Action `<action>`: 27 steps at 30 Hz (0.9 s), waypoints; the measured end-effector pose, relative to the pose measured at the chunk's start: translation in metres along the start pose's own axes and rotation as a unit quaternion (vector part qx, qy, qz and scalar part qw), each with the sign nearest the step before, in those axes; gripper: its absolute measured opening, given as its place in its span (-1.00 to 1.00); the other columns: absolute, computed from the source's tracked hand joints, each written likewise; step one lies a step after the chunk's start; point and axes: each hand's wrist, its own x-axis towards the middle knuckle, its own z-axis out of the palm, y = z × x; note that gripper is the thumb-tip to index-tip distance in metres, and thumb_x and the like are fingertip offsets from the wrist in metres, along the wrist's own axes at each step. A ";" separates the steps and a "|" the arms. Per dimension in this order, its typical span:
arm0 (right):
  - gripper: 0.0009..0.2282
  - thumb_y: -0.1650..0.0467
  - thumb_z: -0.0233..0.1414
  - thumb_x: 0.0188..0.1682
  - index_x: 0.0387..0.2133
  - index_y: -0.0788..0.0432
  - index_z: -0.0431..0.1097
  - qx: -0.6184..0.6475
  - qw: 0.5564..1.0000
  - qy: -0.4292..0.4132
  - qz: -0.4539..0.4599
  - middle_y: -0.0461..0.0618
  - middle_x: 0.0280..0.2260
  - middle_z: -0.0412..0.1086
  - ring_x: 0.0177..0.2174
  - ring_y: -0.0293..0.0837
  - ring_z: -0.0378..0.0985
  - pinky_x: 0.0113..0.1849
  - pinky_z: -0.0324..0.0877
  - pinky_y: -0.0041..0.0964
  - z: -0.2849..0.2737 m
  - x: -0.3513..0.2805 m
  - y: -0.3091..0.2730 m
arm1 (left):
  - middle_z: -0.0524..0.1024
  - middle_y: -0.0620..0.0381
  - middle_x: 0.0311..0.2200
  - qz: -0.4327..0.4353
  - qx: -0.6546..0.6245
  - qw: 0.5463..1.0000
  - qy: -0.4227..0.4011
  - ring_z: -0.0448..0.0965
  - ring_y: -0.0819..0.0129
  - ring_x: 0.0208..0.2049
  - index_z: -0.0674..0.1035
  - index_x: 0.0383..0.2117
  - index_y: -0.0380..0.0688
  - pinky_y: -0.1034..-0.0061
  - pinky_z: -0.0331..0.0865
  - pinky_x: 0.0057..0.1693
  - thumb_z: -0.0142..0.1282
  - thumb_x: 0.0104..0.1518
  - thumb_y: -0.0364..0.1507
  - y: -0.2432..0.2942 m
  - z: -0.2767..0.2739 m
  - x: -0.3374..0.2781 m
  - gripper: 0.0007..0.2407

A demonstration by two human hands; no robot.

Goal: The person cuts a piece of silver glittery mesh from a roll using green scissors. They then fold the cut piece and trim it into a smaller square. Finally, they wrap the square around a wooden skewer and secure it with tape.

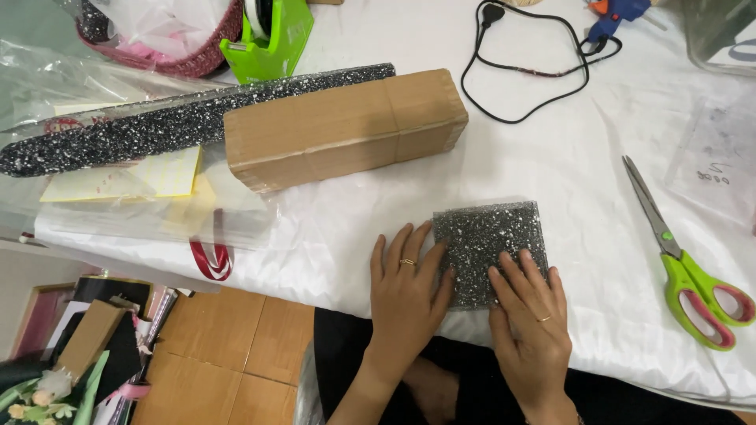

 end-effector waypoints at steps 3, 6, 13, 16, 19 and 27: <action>-0.69 0.59 0.02 0.07 0.09 0.20 0.42 -0.012 1.000 -0.011 -0.010 0.08 0.21 0.34 0.29 0.20 0.31 0.36 0.03 0.25 0.007 -0.005 0.003 | 0.47 0.01 0.16 -0.005 -0.001 1.000 0.004 0.37 0.03 0.24 0.56 -0.01 -0.13 -0.05 0.09 0.36 -0.03 0.29 -0.41 -0.001 0.000 -0.001 -0.78; -0.68 0.58 0.04 0.06 0.10 0.16 0.42 -0.036 0.998 -0.027 -0.033 0.05 0.22 0.34 0.29 0.20 0.31 0.34 0.04 0.26 0.011 -0.012 0.011 | 0.48 0.04 0.16 -0.009 0.003 1.000 0.002 0.38 0.08 0.24 0.56 -0.01 -0.14 -0.01 0.11 0.36 -0.04 0.27 -0.48 0.000 0.000 0.000 -0.78; -0.68 0.54 0.04 0.07 0.08 0.06 0.44 -0.084 0.993 -0.060 -0.054 0.06 0.22 0.33 0.29 0.21 0.30 0.28 0.11 0.31 0.009 -0.017 0.017 | 0.49 0.08 0.16 -0.013 0.010 1.000 -0.004 0.38 0.12 0.25 0.59 -0.04 -0.20 0.00 0.10 0.37 0.00 0.20 -0.53 -0.001 0.002 -0.001 -0.77; -0.66 0.52 0.02 0.07 0.11 -0.03 0.43 -0.106 0.990 -0.071 -0.053 0.04 0.25 0.31 0.28 0.19 0.30 0.26 0.14 0.29 0.011 -0.017 0.019 | 0.48 0.08 0.17 -0.008 0.012 1.000 -0.006 0.37 0.12 0.26 0.57 -0.01 -0.19 0.01 0.09 0.37 -0.02 0.21 -0.55 -0.001 0.000 -0.002 -0.75; -0.66 0.50 0.02 0.07 0.11 -0.02 0.43 -0.108 0.989 -0.086 -0.043 0.04 0.25 0.30 0.29 0.19 0.28 0.26 0.13 0.29 0.011 -0.016 0.017 | 0.47 0.09 0.19 -0.012 0.013 1.000 -0.013 0.34 0.13 0.28 0.55 0.05 -0.23 0.02 0.07 0.38 -0.04 0.19 -0.54 -0.004 0.004 -0.005 -0.70; -0.61 0.54 -0.02 -0.04 0.06 -0.03 0.46 -0.084 0.990 -0.112 -0.012 -0.03 0.23 0.32 0.28 0.10 0.27 0.27 0.10 0.25 0.004 -0.007 0.010 | 0.31 -0.14 0.30 -0.062 -0.219 0.973 -0.043 0.23 -0.01 0.37 0.27 0.30 -0.35 0.06 -0.01 0.48 -0.31 0.37 -0.51 0.017 -0.014 0.018 -0.63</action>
